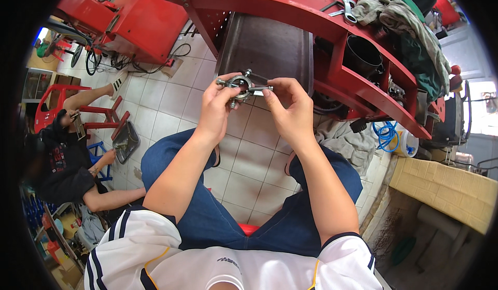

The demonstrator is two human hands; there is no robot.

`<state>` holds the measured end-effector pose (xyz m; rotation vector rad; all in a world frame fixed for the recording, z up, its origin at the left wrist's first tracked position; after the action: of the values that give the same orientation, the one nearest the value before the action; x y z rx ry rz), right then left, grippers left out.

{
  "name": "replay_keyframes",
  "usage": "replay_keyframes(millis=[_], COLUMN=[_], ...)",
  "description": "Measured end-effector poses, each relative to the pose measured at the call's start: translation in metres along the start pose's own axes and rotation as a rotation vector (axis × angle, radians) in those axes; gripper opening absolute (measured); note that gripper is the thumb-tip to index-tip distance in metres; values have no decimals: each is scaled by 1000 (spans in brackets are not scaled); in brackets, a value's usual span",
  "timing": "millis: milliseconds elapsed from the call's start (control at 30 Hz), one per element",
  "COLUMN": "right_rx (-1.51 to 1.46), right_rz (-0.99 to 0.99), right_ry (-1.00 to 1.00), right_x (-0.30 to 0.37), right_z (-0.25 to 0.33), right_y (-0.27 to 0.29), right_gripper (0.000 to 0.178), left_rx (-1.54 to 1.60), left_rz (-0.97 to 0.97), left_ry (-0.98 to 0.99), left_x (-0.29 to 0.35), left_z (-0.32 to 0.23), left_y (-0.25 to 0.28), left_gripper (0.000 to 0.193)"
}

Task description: The person sits on a low stool in a workshop and assembles a small mechanical component, likely a bearing or seal, by hand. They insert a small metal pin into the component and rotate it to check the fit, then use a screwdriver to tighten a screw on the assembly.

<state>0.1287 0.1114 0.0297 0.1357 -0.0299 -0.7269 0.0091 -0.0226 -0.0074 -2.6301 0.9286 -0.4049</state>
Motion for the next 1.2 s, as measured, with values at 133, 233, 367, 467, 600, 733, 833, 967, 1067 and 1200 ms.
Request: replay_keyframes(millis=[133,233,367,467,600,733,833,967,1067,1200], right_rx=[9,68,52,21,59,39,-120,-96,-60,-99], right_rz=[-40,-7,-12,-4,29,11,-16,-6,16,11], right_ry=[16,-7,69,74,121,62,-112,-161,-183,-163], right_x=[0,1,4,4,8,10,4,2,4,5], right_z=[-1,-2,3,2,7,6,-14,-19,-21,-17], right_y=[5,3,-1,-3,-9,-11,-6,-5,-4,-7], right_gripper=[20,19,19,19,19,17,18,28,32,35], left_rx=[119,111,131,146,159,155,112,122,141,71], left_rz=[-21,-89,-87,-89,-99,-86,-47,-38,-43,-28], left_ry=[79,60,68,71,62,48,26,18,-2,-54], left_x=[1,2,0,0,-1,-2,-2,4,6,4], left_z=[-1,-4,-2,0,1,-3,-7,-10,-12,-14], left_y=[0,1,1,3,4,5,1,-6,-7,-6], left_gripper=[35,34,34,34,34,35,36,39,40,39])
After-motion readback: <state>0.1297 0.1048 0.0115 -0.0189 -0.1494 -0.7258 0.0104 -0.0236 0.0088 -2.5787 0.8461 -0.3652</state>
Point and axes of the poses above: each hand's wrist, its own x-axis away from the middle knuckle, its own y-axis out of the back of the hand, z = x × y, the point moved 8 cm from there along -x, towards the middle knuckle, and after that the axes turned 6 degrees about -y, right-handed, at the moved point
